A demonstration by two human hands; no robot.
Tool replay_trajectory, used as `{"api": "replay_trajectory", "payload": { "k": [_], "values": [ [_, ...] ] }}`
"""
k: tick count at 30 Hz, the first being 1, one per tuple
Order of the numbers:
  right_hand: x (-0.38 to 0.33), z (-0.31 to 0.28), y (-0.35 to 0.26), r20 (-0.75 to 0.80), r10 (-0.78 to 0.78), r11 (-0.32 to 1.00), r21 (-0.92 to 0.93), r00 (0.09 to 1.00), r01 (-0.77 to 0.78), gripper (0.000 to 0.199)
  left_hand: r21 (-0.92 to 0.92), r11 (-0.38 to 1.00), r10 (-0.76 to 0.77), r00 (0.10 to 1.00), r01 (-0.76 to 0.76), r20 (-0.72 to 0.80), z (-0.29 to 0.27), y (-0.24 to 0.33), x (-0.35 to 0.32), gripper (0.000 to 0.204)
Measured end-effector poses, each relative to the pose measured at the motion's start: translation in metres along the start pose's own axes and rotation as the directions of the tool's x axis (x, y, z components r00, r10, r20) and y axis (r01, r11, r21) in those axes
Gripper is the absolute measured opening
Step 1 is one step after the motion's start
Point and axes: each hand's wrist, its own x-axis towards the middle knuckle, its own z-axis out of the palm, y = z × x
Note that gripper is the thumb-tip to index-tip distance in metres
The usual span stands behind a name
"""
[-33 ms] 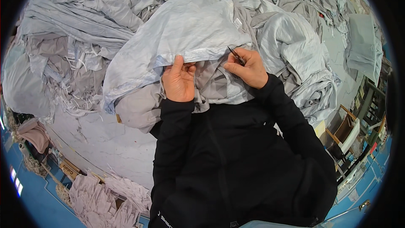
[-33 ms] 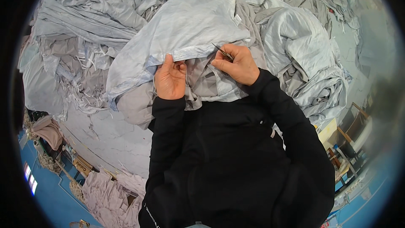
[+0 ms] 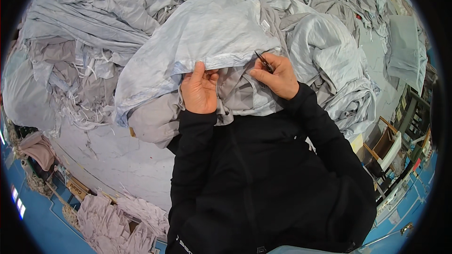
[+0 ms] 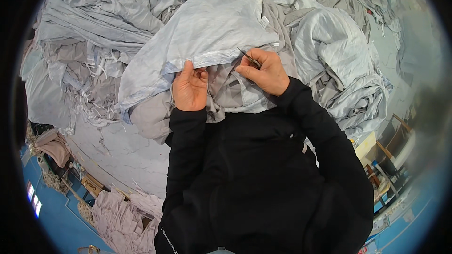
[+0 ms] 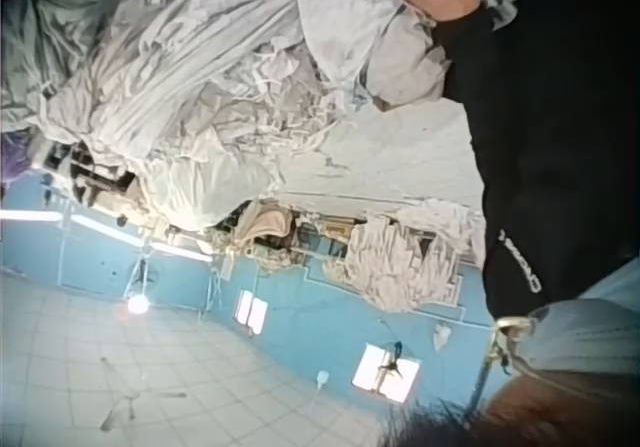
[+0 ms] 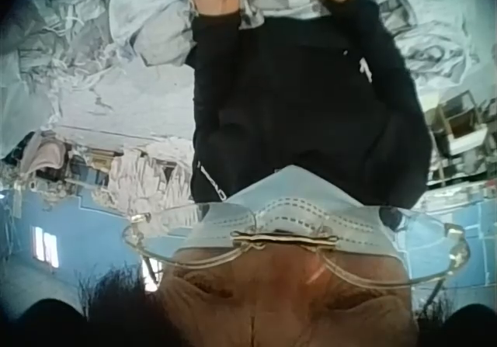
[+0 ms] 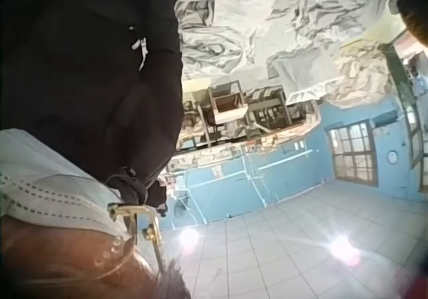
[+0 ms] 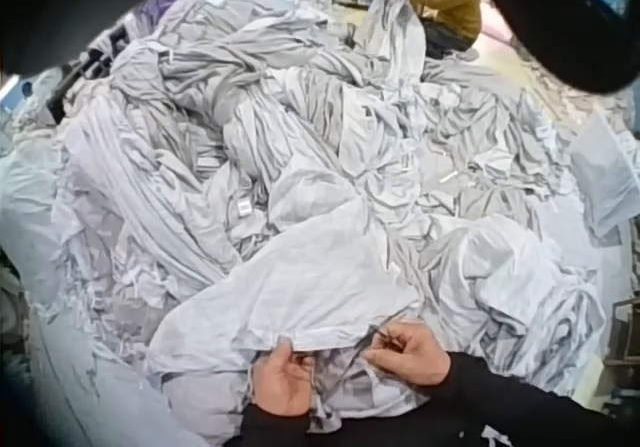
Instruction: Inspecting large sheets of white fabric and using tweezers to pick at specific areas, likely for quality control or thread removal.
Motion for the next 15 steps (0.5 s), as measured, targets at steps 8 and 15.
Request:
{"api": "replay_trajectory", "payload": {
  "k": [8,15],
  "values": [
    [0.028,0.022,0.001,-0.207,-0.092,0.933,-0.36,0.974,0.011,0.019,0.061,0.996,0.069,0.998,-0.069,0.004,0.007,-0.003,-0.006,0.017],
    [0.015,0.014,0.008,-0.195,-0.053,0.981,-0.195,0.979,0.014,0.019,0.073,0.996,0.057,0.998,-0.057,0.002,0.004,-0.005,-0.007,0.016]
  ]
}}
